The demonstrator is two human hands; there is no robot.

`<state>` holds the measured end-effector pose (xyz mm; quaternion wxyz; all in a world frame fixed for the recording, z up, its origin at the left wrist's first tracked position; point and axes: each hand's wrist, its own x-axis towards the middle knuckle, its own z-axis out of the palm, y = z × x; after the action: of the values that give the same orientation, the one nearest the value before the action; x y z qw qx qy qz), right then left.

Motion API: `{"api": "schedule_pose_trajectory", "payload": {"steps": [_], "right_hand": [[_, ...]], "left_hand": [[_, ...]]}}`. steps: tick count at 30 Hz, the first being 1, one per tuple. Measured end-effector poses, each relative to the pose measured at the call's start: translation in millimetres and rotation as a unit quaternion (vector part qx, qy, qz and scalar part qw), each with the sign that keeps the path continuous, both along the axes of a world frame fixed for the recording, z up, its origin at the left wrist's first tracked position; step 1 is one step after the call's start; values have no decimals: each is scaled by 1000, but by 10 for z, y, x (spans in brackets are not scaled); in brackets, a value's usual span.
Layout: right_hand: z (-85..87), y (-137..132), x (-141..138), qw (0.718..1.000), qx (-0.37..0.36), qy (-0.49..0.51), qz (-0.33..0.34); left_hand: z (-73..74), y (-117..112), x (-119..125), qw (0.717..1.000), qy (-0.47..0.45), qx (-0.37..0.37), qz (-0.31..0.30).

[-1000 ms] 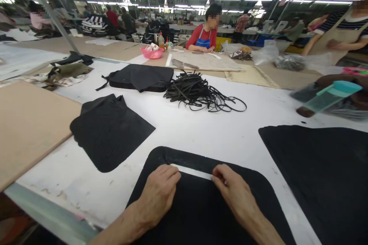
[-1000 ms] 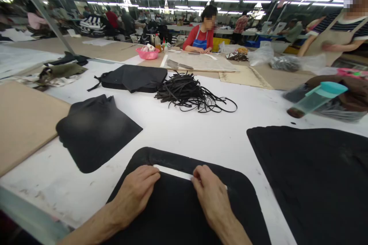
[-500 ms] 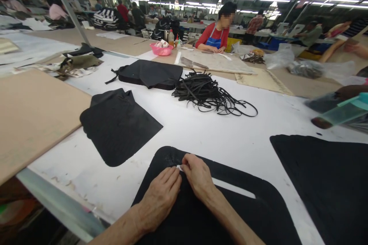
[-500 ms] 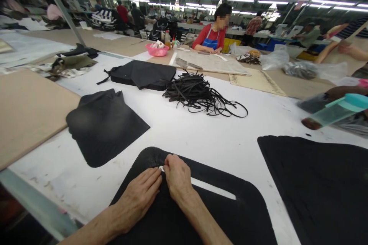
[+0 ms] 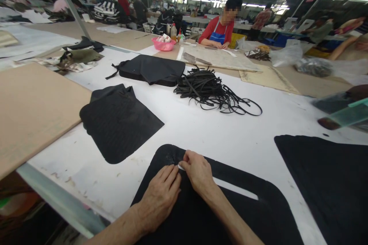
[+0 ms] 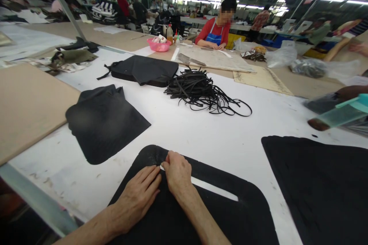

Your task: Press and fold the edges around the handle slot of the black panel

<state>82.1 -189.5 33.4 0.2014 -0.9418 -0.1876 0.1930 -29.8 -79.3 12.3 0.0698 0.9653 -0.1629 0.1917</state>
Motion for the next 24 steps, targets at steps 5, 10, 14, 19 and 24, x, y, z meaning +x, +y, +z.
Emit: {"api": "schedule_pose_trajectory", "payload": {"steps": [5,10,14,19,24], "right_hand": [[50,39,42,1000,-26,16,-7],[152,113,172,997,-64,53,-3],[228,199,250,993,-102,65,6],[229,209,286,993,-112,29,21],[273,-19,323,996,-87,-34,14]], "left_hand": [[2,6,-18,1000,7,-7,-6],[8,12,-19,999,30,-12,-11],[15,16,-14,999,44,-13,-10],[6,27,-23,999,51,-11,-11],[-38,56,-53,997,58,-55,5]]}}
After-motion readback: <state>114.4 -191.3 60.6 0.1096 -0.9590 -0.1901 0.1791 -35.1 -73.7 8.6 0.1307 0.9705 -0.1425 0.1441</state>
